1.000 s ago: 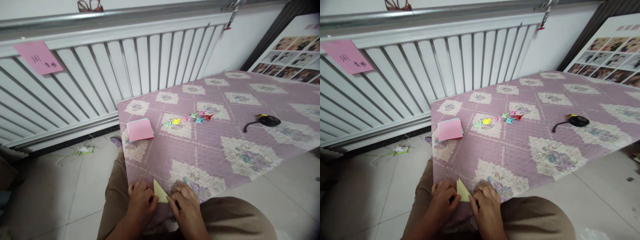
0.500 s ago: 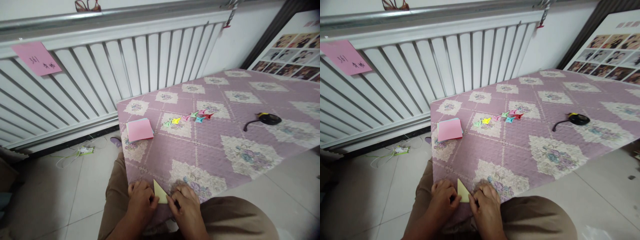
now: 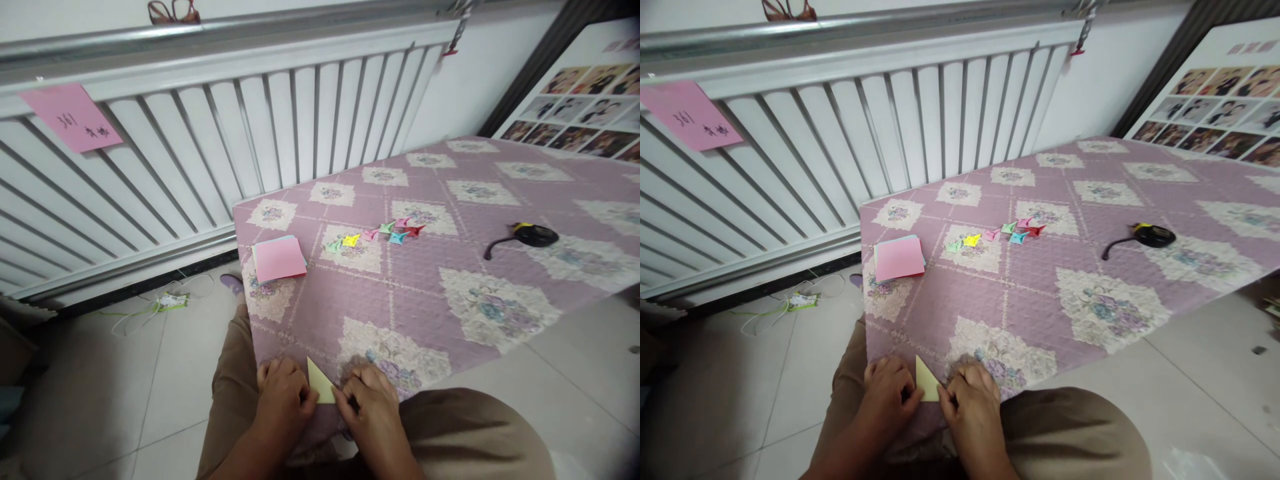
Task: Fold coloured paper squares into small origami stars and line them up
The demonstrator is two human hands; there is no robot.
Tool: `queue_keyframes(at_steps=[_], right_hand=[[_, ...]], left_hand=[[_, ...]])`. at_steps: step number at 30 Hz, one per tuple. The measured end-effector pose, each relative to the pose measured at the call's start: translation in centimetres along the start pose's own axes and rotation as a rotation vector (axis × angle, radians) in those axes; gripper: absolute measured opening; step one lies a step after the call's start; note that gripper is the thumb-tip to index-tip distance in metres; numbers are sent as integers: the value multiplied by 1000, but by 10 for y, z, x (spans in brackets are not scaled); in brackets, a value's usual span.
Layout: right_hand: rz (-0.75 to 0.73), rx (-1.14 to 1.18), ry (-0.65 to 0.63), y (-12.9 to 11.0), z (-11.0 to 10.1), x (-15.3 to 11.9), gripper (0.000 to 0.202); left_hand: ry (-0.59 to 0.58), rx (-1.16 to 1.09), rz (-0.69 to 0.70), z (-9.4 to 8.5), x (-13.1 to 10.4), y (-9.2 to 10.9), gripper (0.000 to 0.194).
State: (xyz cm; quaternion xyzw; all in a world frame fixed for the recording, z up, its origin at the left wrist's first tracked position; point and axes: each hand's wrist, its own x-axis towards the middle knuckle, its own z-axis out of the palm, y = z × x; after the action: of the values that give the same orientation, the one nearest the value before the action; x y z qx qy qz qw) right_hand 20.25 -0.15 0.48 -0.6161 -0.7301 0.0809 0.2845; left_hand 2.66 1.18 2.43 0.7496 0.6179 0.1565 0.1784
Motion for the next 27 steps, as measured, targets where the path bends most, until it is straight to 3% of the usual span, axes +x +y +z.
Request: queue_keyframes(at_steps=[4,7,11,13,20,27], right_hand=[[11,15,12,0,0,1,23],[6,13,12,0,0,0,23],[-3,8,7,1,1,-1,22],[-15,4,1,2,1,-1,21],[-15,3,-31,4,-4,-3,23],[-27,16,-34,4,-5,-3,22]], left_hand=[[40,10,26,4,-3,-5,11],[99,32,143,7,-5,-9,4],[152,98,394,9,-5,-13,24],[142,138,454,10,-4,-15,28],[10,158,409,6,-4,-19,30],[-32,129,414,3,-4,-21,31]])
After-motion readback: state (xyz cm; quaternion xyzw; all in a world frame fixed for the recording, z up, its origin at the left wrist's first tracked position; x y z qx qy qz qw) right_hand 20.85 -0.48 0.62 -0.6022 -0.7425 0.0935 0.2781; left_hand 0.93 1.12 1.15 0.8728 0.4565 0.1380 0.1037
